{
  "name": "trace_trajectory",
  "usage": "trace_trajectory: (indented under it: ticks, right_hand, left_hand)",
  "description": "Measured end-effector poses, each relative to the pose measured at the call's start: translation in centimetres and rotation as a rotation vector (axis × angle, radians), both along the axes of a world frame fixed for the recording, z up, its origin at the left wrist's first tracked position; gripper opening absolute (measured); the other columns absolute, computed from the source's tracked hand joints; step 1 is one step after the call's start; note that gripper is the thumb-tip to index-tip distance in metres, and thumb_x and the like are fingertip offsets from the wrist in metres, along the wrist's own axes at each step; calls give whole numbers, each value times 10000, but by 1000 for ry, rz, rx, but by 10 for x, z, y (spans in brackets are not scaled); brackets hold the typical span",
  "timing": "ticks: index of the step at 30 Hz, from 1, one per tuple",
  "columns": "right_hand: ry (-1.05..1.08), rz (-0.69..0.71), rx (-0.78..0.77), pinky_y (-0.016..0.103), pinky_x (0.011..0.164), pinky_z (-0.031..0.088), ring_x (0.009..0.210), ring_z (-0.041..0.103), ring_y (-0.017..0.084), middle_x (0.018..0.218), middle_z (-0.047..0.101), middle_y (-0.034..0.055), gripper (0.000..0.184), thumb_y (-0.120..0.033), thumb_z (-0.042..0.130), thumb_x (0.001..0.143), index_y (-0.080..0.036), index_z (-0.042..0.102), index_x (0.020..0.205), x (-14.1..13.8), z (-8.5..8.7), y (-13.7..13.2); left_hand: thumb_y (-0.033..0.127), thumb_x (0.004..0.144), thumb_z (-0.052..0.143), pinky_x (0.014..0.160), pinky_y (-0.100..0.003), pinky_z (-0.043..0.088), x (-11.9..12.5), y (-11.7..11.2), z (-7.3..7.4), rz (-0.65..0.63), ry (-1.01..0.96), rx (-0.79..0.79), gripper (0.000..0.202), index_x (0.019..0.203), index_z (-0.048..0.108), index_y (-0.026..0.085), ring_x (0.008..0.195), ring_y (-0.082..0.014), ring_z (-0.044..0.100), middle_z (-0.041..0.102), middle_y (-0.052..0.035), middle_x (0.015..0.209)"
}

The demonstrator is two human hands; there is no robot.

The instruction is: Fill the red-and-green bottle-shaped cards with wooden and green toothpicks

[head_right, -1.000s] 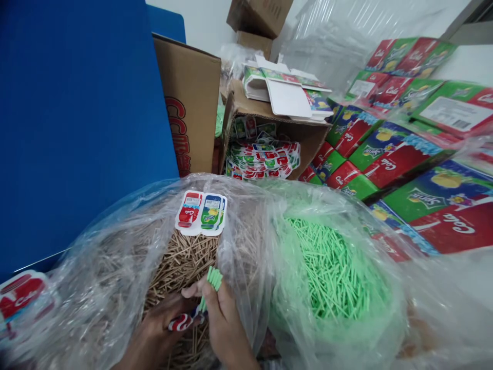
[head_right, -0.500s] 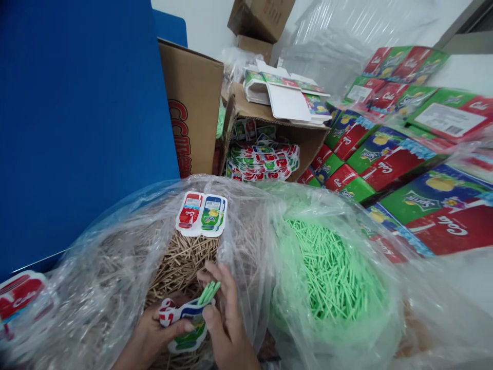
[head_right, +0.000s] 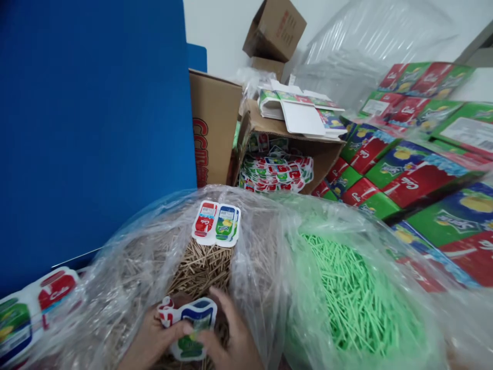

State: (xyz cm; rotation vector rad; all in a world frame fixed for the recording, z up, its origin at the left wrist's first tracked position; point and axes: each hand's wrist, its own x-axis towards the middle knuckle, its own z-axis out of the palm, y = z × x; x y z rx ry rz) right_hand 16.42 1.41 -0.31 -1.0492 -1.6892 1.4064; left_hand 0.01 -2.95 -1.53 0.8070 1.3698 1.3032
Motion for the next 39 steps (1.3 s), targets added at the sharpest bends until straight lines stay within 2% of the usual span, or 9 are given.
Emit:
trace_trajectory:
  ticks: [7, 10, 15, 18, 23, 27, 29, 34, 39]
  right_hand:
    - [44, 55, -103, 265, 661, 538, 709, 651, 194, 797, 703, 57, 334, -458, 528, 840, -162, 635, 953, -43, 4, 18]
    - [-2, 51, -22, 250, 631, 530, 701, 645, 187, 800, 703, 54, 261, -395, 533, 842, -163, 623, 921, -67, 8, 36]
    - [-168, 81, 227, 244, 587, 520, 668, 657, 182, 741, 705, 31, 153, -254, 517, 837, -150, 625, 871, -128, 19, 73]
    - [-255, 40, 323, 289, 693, 522, 790, 670, 206, 897, 715, 61, 272, -160, 528, 826, -153, 575, 1094, -163, 21, 91]
    - [-471, 35, 486, 414, 718, 521, 849, 664, 303, 952, 686, 193, 500, -15, 489, 811, -45, 430, 1307, -195, 12, 100]
    - [-543, 30, 599, 472, 875, 466, 1040, 578, 323, 1100, 619, 229, 470, -9, 457, 840, -33, 438, 1308, -189, 11, 94]
    - [-547, 20, 653, 498, 949, 415, 1130, 512, 335, 1213, 561, 222, 426, -54, 471, 855, -49, 471, 1281, -175, 15, 88]
    - [-437, -73, 773, 437, 806, 513, 931, 612, 281, 993, 657, 142, 265, -144, 375, 911, -132, 575, 1084, -120, 13, 47]
    - [-313, 38, 811, 300, 573, 530, 664, 651, 204, 749, 675, 45, 257, -219, 324, 938, -216, 581, 946, -65, -30, 1]
  left_hand:
    - [484, 614, 765, 773, -312, 530, -36, -4, 40, 148, -95, -6, 420, 918, 711, 199, 844, -243, 667, 750, -48, 900]
    - [432, 596, 787, 704, -318, 554, -62, -3, 51, 224, -29, -46, 353, 839, 717, 184, 763, -253, 692, 766, -45, 822]
    - [518, 585, 744, 645, -341, 566, -116, 21, 46, 343, 314, 17, 414, 765, 693, 148, 660, -253, 700, 757, -47, 693]
    - [583, 647, 651, 608, -350, 566, -143, 48, 36, 390, 440, 5, 481, 822, 678, 136, 636, -253, 699, 746, -53, 668]
    - [356, 770, 601, 684, -472, 523, -155, 74, 26, 468, 852, -101, 421, 1110, 624, 108, 758, -346, 690, 739, -142, 800]
    - [241, 859, 460, 882, -614, 363, -135, 74, 32, 445, 1158, -104, 554, 1361, 394, 18, 1147, -467, 490, 506, -315, 1279]
    - [215, 892, 403, 975, -576, 295, -120, 78, 38, 380, 1254, -69, 495, 1352, 413, 33, 1271, -435, 357, 378, -283, 1407]
    - [241, 918, 448, 910, -353, 440, -86, 123, 48, 78, 1312, -65, 342, 1235, 543, 155, 1074, -255, 595, 621, -131, 1211]
    - [357, 881, 562, 797, -426, 513, -76, 186, 43, -53, 1271, -288, 314, 1111, 584, 145, 910, -216, 644, 649, -83, 1076]
